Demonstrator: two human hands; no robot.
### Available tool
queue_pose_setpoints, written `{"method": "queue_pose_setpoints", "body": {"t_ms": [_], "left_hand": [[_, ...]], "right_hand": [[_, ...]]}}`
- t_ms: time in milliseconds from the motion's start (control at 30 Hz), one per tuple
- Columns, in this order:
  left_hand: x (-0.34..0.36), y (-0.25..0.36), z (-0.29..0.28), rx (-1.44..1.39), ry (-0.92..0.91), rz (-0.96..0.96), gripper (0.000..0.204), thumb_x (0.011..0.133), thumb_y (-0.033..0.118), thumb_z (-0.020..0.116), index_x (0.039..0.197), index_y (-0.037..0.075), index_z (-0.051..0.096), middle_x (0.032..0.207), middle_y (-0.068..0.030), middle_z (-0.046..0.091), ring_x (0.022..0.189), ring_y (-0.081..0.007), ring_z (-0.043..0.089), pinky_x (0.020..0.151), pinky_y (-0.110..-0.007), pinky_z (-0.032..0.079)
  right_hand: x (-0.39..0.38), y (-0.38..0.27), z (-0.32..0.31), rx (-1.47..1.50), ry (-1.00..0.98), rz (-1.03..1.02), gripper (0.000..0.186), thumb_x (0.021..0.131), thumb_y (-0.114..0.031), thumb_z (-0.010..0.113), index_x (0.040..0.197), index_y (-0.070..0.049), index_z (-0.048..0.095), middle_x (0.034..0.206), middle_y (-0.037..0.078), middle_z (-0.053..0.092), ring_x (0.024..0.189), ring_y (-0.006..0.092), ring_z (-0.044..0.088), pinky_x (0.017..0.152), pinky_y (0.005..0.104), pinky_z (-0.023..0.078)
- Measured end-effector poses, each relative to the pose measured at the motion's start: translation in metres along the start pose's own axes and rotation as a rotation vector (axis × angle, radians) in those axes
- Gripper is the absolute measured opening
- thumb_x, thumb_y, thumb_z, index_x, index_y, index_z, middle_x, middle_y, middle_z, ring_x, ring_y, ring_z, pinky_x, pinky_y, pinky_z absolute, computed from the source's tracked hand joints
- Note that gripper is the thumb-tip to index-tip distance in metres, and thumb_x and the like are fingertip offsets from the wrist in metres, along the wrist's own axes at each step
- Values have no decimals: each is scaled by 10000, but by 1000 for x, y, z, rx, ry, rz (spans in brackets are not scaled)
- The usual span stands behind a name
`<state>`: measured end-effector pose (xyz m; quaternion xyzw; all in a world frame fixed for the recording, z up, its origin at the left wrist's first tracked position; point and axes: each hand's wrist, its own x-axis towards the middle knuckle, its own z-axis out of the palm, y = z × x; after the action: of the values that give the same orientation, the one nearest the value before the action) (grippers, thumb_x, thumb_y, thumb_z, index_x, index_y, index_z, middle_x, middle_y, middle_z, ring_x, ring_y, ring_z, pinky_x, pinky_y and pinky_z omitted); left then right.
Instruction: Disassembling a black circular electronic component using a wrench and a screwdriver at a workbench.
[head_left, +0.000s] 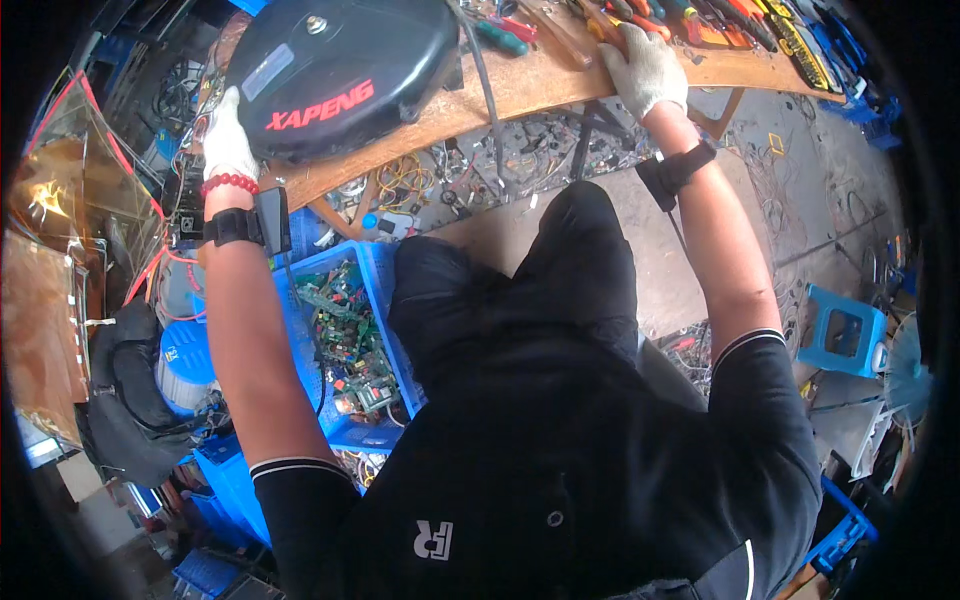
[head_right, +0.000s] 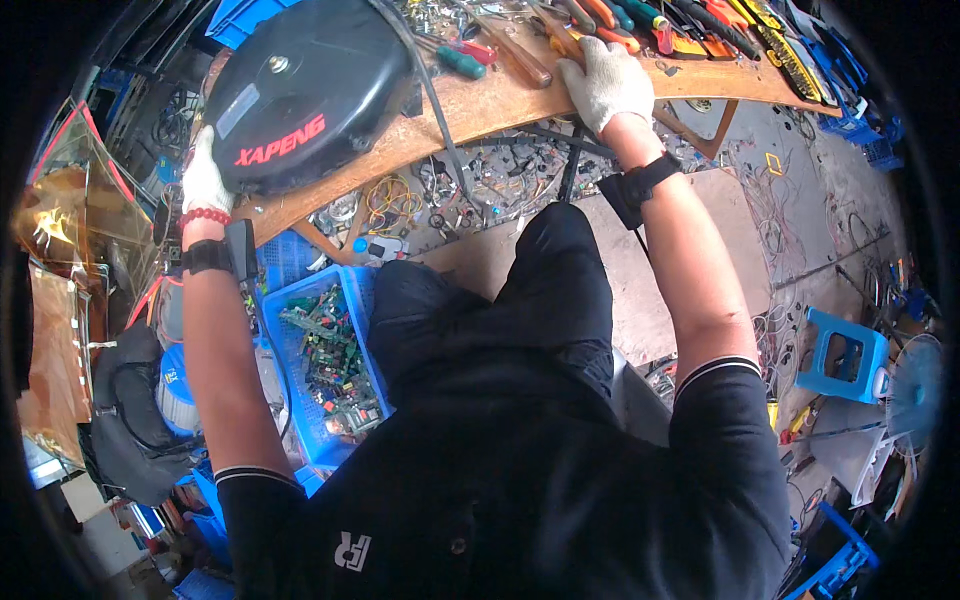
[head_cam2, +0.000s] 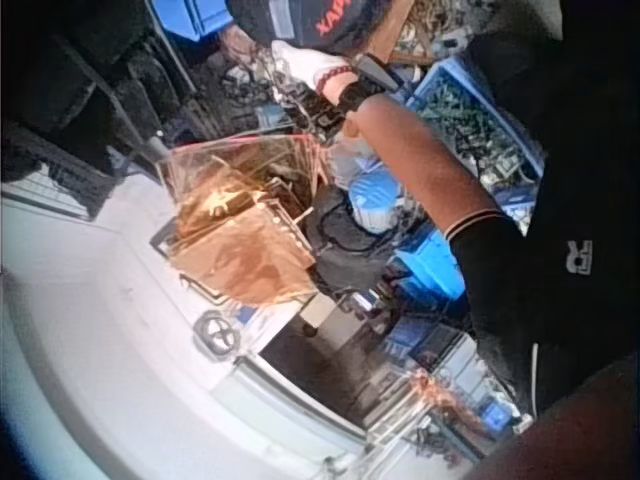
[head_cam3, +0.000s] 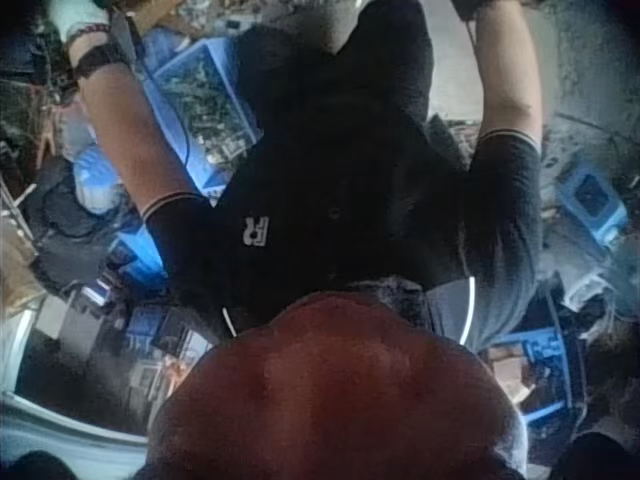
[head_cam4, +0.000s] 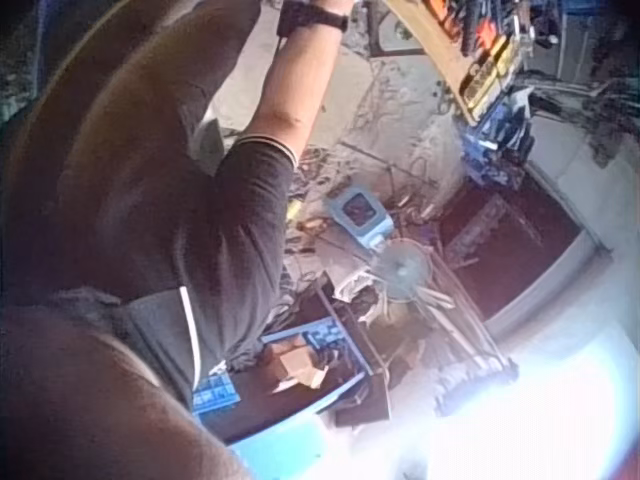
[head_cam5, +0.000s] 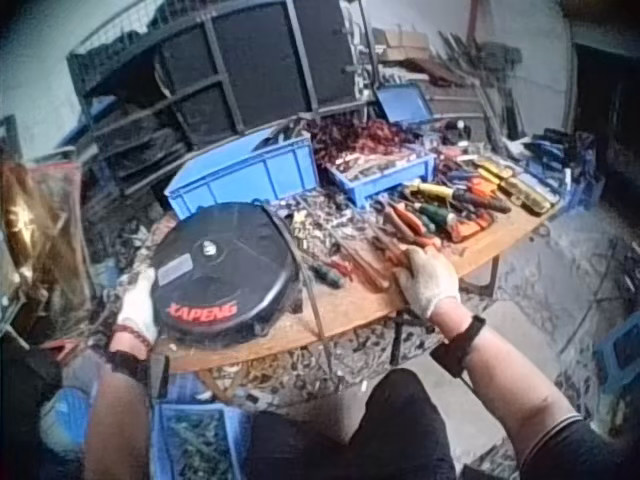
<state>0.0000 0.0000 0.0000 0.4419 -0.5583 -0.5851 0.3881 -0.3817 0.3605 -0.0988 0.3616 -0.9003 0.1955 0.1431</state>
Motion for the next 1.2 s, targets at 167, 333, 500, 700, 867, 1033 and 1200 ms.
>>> {"method": "queue_pose_setpoints", "body": {"t_ms": [167, 333, 500, 700, 867, 1033, 1200], "left_hand": [[-20, -19, 14, 203, 222, 118, 654, 1026, 488, 582, 1465, 7, 530, 1474, -137, 555, 1324, -267, 519, 1128, -394, 384], [-14, -26, 9, 363, 221, 332, 674, 1059, 420, 527, 1548, -24, 390, 1592, -162, 432, 1424, -291, 442, 1176, -379, 330], [-14, -26, 9, 347, 278, 130, 734, 1042, 504, 531, 1536, -26, 413, 1583, -172, 440, 1405, -297, 458, 1158, -389, 349], [-3, -69, -24, 153, 266, 65, 752, 1028, 567, 499, 1537, 18, 424, 1574, -158, 451, 1425, -302, 430, 1193, -429, 305], [-5, -76, -37, 102, 370, -183, 827, 991, 653, 508, 1502, 3, 475, 1555, -183, 480, 1402, -329, 480, 1169, -471, 366], [5, -75, -39, 4, 294, -281, 846, 970, 679, 524, 1486, 8, 501, 1549, -186, 489, 1389, -338, 494, 1158, -483, 380], [-7, -66, -21, 25, 279, -292, 824, 978, 662, 530, 1468, -1, 518, 1517, -176, 519, 1349, -324, 521, 1123, -475, 409]], "right_hand": [[2, 10, 2, 22, 224, -86, 526, 920, -484, 661, 1302, -122, 653, 1186, 200, 686, 1125, 390, 660, 970, 477, 529], [-39, -16, -18, 140, 434, -92, 456, 869, -350, 751, 1236, -90, 674, 1087, 180, 701, 1026, 381, 664, 911, 474, 525], [-121, -56, 22, 610, 237, -104, 302, 863, -234, 742, 1107, -61, 707, 1035, 189, 696, 981, 386, 667, 877, 465, 540], [-173, -119, 139, 1099, -658, -41, 814, 843, -147, 736, 1565, -44, 375, 1374, 182, 644, 1300, 290, 593, 1076, 352, 467], [-190, -149, 179, 1277, -948, 103, 551, 898, -155, 701, 1407, 7, 567, 1325, 154, 675, 1229, 276, 618, 1014, 358, 487], [-194, -148, 140, 1056, -697, 383, 462, 1002, -354, 622, 1335, -35, 636, 1267, 186, 696, 1211, 320, 630, 1042, 374, 469], [-176, -116, 16, 1202, -189, 560, 192, 1014, -254, 654, 997, -64, 677, 687, -47, 534, 609, 67, 473, 542, 279, 406]]}}
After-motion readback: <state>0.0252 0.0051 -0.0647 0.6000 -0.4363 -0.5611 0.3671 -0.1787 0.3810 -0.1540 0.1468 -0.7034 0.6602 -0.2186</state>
